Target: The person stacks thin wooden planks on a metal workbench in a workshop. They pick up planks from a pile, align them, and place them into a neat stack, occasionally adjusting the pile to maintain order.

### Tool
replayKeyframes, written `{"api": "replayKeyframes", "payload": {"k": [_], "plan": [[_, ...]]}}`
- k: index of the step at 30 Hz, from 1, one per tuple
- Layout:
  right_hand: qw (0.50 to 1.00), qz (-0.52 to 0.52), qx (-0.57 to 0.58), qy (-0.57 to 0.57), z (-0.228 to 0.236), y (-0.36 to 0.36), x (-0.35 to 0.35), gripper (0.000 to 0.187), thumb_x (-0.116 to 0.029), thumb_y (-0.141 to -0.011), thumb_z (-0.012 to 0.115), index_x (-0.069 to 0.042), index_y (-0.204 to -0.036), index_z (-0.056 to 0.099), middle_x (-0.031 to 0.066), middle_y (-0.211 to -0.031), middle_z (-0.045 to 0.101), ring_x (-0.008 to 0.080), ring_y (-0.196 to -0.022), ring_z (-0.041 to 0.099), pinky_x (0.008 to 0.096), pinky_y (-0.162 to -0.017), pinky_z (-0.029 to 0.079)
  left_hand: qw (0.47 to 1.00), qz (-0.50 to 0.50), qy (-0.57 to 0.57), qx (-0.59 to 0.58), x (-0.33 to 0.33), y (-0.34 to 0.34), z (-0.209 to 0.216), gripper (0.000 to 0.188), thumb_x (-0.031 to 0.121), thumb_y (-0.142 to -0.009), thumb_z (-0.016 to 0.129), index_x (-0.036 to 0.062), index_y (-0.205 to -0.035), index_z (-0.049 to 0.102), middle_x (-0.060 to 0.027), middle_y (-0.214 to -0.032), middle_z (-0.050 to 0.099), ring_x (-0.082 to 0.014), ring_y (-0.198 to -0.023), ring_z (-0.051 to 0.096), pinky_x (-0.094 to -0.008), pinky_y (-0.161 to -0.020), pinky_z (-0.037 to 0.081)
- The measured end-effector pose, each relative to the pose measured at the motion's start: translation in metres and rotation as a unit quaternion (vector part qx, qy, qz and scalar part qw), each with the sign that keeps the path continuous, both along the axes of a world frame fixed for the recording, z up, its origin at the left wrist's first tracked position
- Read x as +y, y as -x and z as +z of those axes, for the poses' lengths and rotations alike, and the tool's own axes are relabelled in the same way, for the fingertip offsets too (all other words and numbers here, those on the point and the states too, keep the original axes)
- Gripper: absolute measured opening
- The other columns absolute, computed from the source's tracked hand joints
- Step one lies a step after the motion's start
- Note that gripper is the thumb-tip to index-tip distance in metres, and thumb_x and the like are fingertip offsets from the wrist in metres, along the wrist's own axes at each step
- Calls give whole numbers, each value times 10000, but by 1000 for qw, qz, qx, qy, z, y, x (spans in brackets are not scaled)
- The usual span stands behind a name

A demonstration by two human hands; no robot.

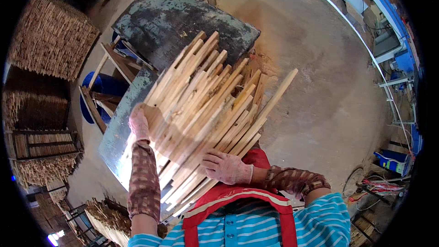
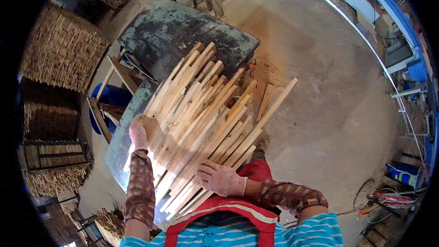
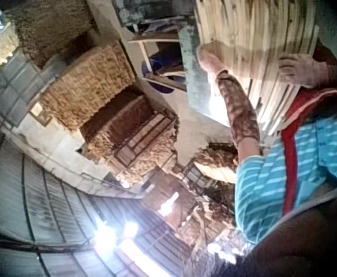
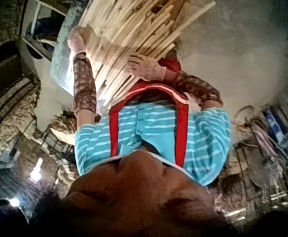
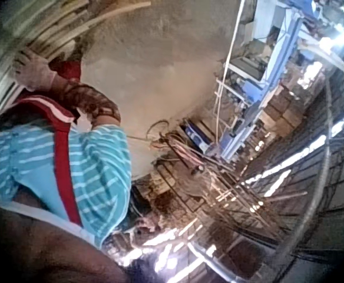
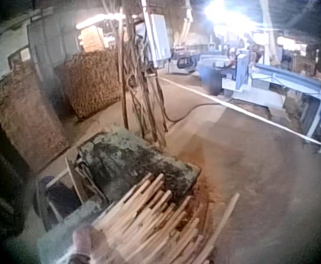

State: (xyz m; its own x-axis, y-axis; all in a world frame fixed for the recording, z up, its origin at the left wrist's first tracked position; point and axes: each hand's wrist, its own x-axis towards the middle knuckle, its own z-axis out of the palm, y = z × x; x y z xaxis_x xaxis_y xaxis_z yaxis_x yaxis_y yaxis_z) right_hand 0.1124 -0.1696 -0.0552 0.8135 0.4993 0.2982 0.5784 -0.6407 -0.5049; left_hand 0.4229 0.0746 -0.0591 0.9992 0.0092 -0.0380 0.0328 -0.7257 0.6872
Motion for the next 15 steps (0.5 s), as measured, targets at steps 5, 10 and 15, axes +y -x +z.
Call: {"api": "replayKeyframes", "payload": {"k": [5,10,15], "plan": [[999,-19,3,-40,-1,-8,5,278,-292,-877,603,-93,-1052,687,88,-1279,623,328,-1336,509,467,-1175,401,995,80,7,50,-6,9,9,311,167,-946,583,160,-1189,777,-33,-1176,773,-167,-1117,686,-323,-1017,479],[876,-20,278,-394,18,0,-9,211,-243,-979,656,-62,-1074,708,86,-1064,709,287,-1044,672,395,-962,550,998,28,53,4,-1,7,-2,300,149,-943,588,124,-1179,772,-47,-1136,772,-185,-1100,683,-314,-1008,483],[875,-48,287,-386,10,36,-20,216,-271,-948,724,-98,-1078,721,121,-1010,712,306,-955,709,396,-796,574,998,-12,54,-30,-10,11,3,318,152,-947,550,72,-1185,745,-93,-1094,756,-217,-1058,673,-334,-976,489]]}}
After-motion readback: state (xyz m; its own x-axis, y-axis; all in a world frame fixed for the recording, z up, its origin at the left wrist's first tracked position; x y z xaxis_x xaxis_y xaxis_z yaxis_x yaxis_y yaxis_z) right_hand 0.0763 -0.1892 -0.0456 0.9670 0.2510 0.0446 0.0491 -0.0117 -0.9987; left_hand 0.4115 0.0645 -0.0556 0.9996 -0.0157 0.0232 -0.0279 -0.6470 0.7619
